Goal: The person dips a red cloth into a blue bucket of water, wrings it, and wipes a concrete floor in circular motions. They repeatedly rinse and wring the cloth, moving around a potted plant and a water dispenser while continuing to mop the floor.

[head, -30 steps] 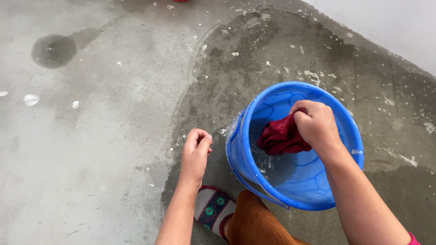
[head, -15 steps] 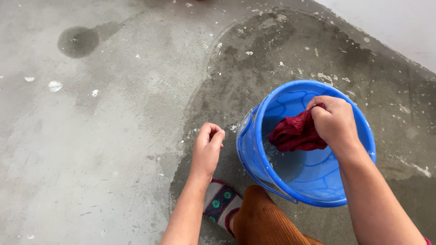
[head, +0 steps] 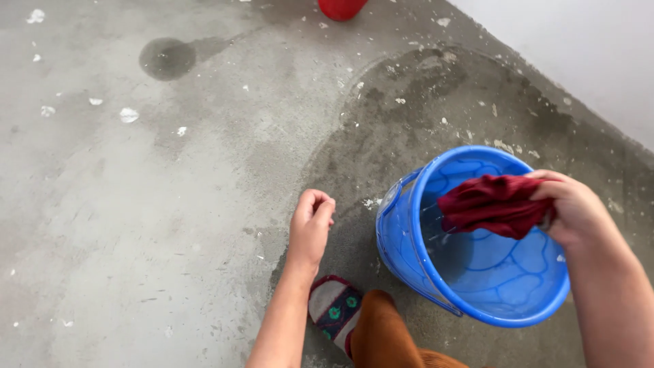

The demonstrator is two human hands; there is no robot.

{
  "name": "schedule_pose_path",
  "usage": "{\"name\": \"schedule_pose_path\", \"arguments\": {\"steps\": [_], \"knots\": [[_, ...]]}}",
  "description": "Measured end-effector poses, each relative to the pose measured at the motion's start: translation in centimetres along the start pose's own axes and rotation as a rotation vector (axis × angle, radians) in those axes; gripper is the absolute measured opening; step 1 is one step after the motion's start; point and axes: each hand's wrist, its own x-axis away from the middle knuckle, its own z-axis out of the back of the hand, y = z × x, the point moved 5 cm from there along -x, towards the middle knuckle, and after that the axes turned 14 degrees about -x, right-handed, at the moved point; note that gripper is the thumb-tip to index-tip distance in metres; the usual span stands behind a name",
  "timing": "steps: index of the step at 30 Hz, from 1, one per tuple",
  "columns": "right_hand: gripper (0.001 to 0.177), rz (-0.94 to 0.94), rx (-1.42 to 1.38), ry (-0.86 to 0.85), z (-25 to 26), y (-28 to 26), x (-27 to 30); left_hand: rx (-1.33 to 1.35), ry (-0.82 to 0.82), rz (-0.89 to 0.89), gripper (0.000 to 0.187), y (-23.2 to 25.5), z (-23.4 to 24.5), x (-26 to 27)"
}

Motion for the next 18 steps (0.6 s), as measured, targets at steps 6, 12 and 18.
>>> {"name": "schedule_pose_path", "arguments": {"steps": [6,12,18], "knots": [[0.026,0.102,-0.445,-0.240,-3.9,-7.2,-1.4,0.020,0.141,0.070,0.010,-0.9,8.1,0.4],[0.030,0.169,-0.501,-0.301,-20.2,-12.2,-8.7,0.137,0.388,0.145,0.013,-2.7,21.0,2.6],[0.033,0.182,-0.571,-0.292,-34.6,-6.2,-25.7,-0.106,0.493,0.160,0.021,3.7,29.5,1.2]]}}
